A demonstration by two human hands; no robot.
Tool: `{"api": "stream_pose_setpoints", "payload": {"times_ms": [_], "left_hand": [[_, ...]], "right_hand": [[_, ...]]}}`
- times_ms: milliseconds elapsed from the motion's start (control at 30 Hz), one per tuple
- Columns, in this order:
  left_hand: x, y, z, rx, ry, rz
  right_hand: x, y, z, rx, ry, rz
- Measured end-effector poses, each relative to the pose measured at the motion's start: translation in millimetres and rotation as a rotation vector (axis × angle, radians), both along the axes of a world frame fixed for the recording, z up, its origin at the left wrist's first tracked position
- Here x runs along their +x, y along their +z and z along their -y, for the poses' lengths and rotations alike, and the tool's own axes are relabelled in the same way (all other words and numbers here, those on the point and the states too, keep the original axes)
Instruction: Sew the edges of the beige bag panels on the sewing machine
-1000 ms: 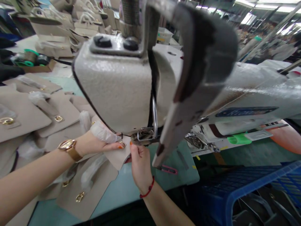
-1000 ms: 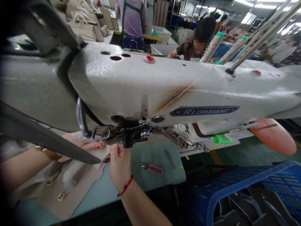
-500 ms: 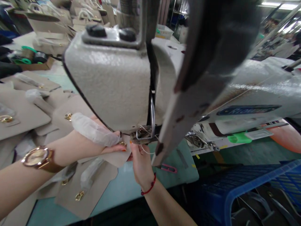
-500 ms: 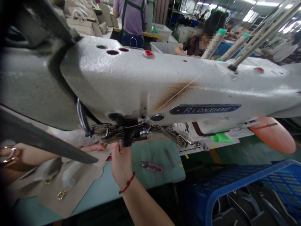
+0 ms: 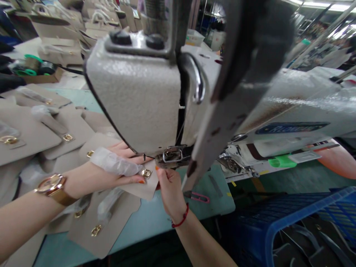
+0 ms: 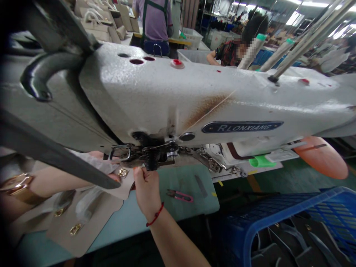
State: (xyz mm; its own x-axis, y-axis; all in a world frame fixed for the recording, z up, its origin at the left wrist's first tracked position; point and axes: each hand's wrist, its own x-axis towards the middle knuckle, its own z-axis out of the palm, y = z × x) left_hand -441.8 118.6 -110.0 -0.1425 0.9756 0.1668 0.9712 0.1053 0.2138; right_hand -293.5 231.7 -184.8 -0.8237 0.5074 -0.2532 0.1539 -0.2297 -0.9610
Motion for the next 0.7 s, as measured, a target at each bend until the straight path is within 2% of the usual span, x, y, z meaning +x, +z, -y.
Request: {"api": "stream_pose_setpoints", "payload": {"times_ms": [67,267,400,533,700], "left_hand": [[4,-1.1,5,-0.087,-0.032,-0.097],[35,4.0,4,-0.120,0.108,-0.215],[59,2.7,0,-0.105,0.242,-0.208],[68,-3.2,-1,-0.066,0.304,-0.201],[62,-18.3,4,0.092,0.221,-0.061]], "right_hand": [[2,0.3,-3,-0.033,0.013,-0.019],[8,7.5,-21,-0.154,0.130,-0.059],[12,9.3,-34,-0.175,0.197,-0.049],[14,15.6,-40,-0.113,0.212,-0.063],[25,20.2,-39,0.088,0.146,-0.030]]}}
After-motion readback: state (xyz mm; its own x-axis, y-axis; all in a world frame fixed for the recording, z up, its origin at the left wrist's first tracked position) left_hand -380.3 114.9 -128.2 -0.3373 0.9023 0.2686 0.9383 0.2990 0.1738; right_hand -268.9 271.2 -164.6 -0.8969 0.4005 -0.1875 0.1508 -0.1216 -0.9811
